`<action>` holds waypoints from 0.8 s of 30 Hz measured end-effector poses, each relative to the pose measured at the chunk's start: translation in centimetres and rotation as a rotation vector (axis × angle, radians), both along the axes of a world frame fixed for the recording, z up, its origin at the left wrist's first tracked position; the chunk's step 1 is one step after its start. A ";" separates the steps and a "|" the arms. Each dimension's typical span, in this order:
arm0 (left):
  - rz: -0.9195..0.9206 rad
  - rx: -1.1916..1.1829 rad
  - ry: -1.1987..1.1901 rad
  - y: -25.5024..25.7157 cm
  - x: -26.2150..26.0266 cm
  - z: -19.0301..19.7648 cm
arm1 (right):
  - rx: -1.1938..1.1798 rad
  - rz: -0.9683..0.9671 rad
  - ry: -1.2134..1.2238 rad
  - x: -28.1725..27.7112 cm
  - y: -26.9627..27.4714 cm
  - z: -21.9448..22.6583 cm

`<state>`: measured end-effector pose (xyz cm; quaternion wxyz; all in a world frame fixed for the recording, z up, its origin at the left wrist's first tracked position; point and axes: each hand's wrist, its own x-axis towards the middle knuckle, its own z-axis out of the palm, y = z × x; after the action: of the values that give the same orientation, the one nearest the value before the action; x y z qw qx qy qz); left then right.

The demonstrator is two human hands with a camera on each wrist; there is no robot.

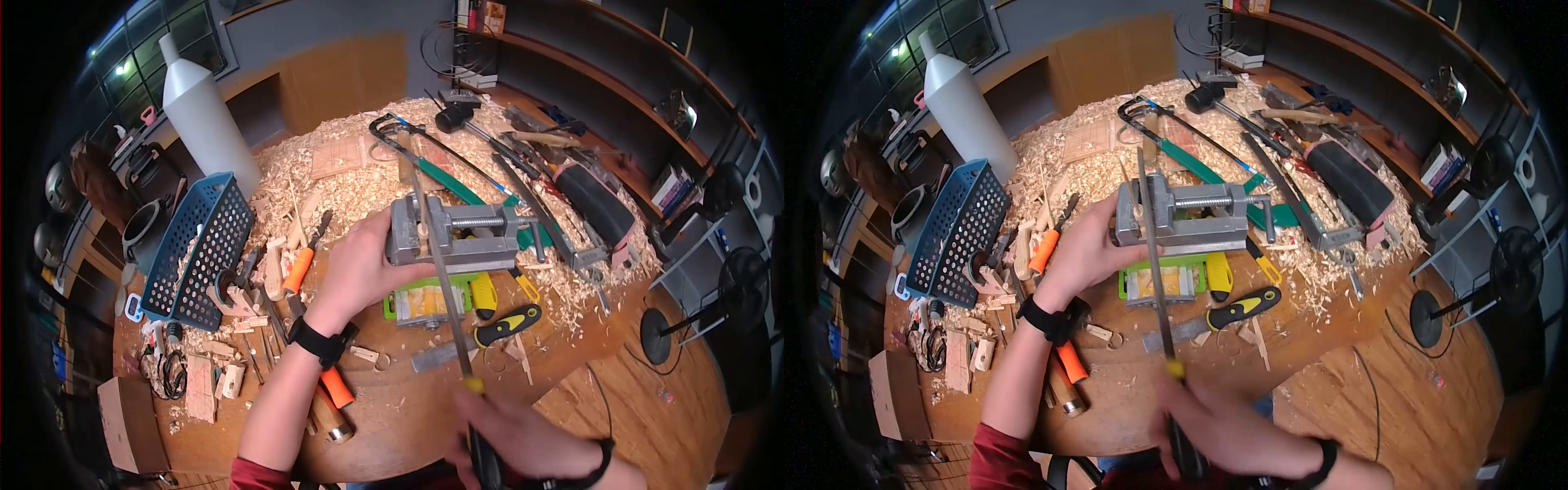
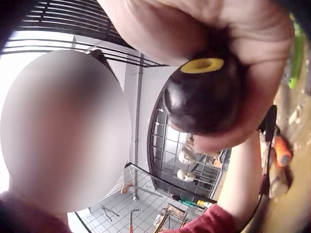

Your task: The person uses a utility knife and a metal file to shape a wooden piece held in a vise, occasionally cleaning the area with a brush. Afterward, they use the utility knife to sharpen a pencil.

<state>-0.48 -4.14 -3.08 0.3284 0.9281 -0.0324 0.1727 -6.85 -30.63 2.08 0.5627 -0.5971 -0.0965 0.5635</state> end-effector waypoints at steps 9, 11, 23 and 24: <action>0.058 0.011 -0.016 0.2 0.0 -0.4 | 0.059 -0.160 0.098 -2.8 -0.9 -0.1; 0.036 0.002 0.000 0.1 0.0 -0.2 | 0.055 -0.162 0.115 -1.6 -0.5 0.1; 0.033 -0.003 0.019 0.1 0.1 -0.1 | 0.038 -0.060 0.097 -0.6 0.1 -0.4; 0.014 -0.030 0.018 0.0 0.0 0.0 | -0.019 0.025 0.071 1.0 0.7 -0.1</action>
<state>-0.44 -4.16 -3.05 0.3413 0.9247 -0.0206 0.1672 -5.88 -29.97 2.00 0.5528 -0.5809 -0.0785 0.5922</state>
